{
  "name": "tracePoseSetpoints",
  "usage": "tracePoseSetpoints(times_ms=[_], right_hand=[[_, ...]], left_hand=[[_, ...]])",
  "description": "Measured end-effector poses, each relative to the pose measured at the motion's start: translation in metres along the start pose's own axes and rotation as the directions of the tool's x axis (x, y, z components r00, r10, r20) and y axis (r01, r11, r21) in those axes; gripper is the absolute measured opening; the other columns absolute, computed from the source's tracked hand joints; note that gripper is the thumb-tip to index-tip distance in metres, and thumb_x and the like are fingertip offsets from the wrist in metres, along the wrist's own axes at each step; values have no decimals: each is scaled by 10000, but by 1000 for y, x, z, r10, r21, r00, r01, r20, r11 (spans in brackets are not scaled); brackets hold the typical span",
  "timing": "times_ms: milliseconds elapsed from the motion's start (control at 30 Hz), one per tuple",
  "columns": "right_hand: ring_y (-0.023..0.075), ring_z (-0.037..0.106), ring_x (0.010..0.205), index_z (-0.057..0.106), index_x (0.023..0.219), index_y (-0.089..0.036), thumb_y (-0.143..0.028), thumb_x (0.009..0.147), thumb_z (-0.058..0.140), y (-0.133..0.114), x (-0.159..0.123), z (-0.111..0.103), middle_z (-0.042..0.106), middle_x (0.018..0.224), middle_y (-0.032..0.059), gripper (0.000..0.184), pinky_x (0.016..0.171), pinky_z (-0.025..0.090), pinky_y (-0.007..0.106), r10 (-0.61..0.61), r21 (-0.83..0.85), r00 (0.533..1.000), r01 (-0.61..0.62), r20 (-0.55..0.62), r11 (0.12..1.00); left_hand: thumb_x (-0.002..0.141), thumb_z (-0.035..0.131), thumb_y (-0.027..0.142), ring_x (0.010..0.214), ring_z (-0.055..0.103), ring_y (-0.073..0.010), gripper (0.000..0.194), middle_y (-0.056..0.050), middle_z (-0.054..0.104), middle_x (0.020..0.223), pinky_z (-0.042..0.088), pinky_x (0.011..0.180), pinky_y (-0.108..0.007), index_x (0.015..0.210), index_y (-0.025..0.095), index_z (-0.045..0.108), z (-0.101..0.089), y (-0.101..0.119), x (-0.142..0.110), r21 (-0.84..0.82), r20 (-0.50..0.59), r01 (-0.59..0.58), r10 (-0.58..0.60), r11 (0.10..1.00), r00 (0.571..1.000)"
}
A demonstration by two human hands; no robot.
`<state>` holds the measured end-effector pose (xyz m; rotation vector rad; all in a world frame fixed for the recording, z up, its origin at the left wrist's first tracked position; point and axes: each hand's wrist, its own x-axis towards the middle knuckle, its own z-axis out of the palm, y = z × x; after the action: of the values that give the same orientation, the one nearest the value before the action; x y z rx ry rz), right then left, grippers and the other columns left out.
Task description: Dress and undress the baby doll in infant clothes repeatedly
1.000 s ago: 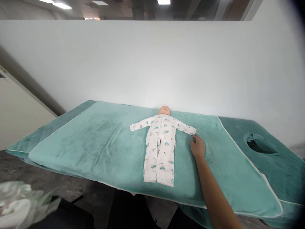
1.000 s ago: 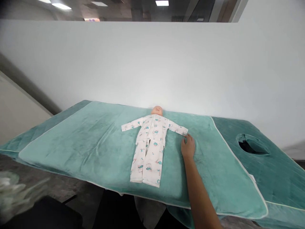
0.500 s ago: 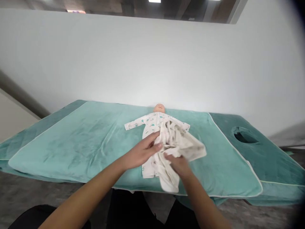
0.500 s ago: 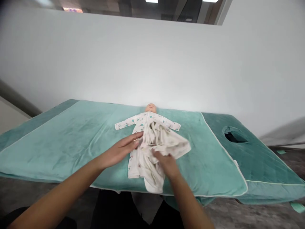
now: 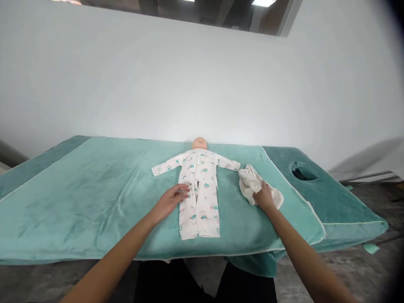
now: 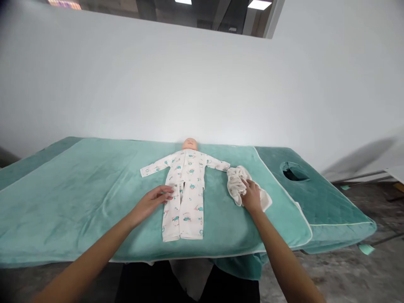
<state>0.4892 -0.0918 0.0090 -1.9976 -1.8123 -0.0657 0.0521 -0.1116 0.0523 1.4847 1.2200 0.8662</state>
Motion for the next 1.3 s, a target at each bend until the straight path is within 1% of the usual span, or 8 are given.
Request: tracePoseSetpoints(times_ms=[167, 400, 500, 667, 767, 867, 1067, 1300], right_hand=[[321, 487, 1279, 500, 1451, -243, -197, 780, 588, 17, 7, 32, 481, 1429, 128, 678, 1092, 374, 428, -88, -47, 991, 93, 98, 995], [347, 452, 1361, 281, 1559, -239, -510, 700, 775, 39, 8, -18, 395, 1523, 152, 1028, 1061, 443, 439, -59, 217, 983, 19, 176, 976], [371, 462, 1343, 430, 1467, -202, -571, 707, 761, 2, -5, -31, 461, 1450, 176, 907, 1073, 432, 490, 39, 226, 999, -35, -13, 974], [318, 486, 1316, 550, 1344, -299, -541, 860, 624, -119, 20, -12, 528, 1376, 104, 546, 1055, 456, 507, -117, 469, 980, 180, -161, 865], [260, 594, 1144, 580, 1270, -294, -499, 936, 503, -193, 69, 19, 613, 1243, 88, 399, 927, 527, 432, -145, 626, 984, 176, -101, 760], [215, 644, 956, 624, 1078, -247, -471, 958, 434, -242, 124, 51, 673, 1098, 73, 317, 844, 516, 360, -74, 554, 990, -4, 118, 832], [262, 651, 891, 634, 925, -227, -565, 910, 485, -259, 183, 95, 714, 954, 87, 369, 751, 448, 343, 2, 172, 938, -66, 346, 983], [213, 615, 803, 637, 883, -223, -352, 976, 394, -245, 182, 108, 711, 900, 63, 290, 657, 346, 296, -150, 192, 964, 109, 218, 975]], left_hand=[[871, 578, 501, 968, 707, -227, 351, -52, 721, 1147, 572, 836, -354, 1071, 234, 688, -23, -16, 6, 69, -59, -8, 12, 998, 998], [908, 511, 467, 1026, 670, -230, 324, -43, 723, 1118, 546, 879, -365, 1052, 228, 677, -42, -48, 74, 204, -241, -112, 161, 973, 957], [921, 496, 416, 1094, 640, -243, 315, -41, 723, 1132, 530, 934, -379, 1095, 238, 690, -31, -46, 122, 303, -315, -135, 233, 943, 920], [917, 509, 276, 1153, 595, -263, 307, -76, 694, 1189, 458, 1049, -413, 1134, 205, 714, -4, -22, 206, 441, -349, -201, 373, 875, 860], [912, 492, 224, 1104, 606, -254, 327, -88, 682, 1144, 451, 1045, -407, 1137, 189, 727, 4, -11, 235, 461, -326, -186, 361, 868, 874], [927, 451, 212, 1074, 611, -235, 377, -94, 634, 1111, 463, 1013, -384, 1197, 201, 714, 5, -11, 242, 465, -303, -173, 340, 868, 890], [950, 445, 221, 1087, 592, -195, 383, -63, 574, 1067, 421, 1063, -365, 1223, 261, 710, -1, -27, 242, 305, -247, -212, 292, 928, 924], [946, 408, 156, 1026, 560, -195, 433, -60, 546, 1009, 413, 1046, -380, 1232, 281, 709, -2, -27, 249, 350, -176, -246, 322, 904, 930]])
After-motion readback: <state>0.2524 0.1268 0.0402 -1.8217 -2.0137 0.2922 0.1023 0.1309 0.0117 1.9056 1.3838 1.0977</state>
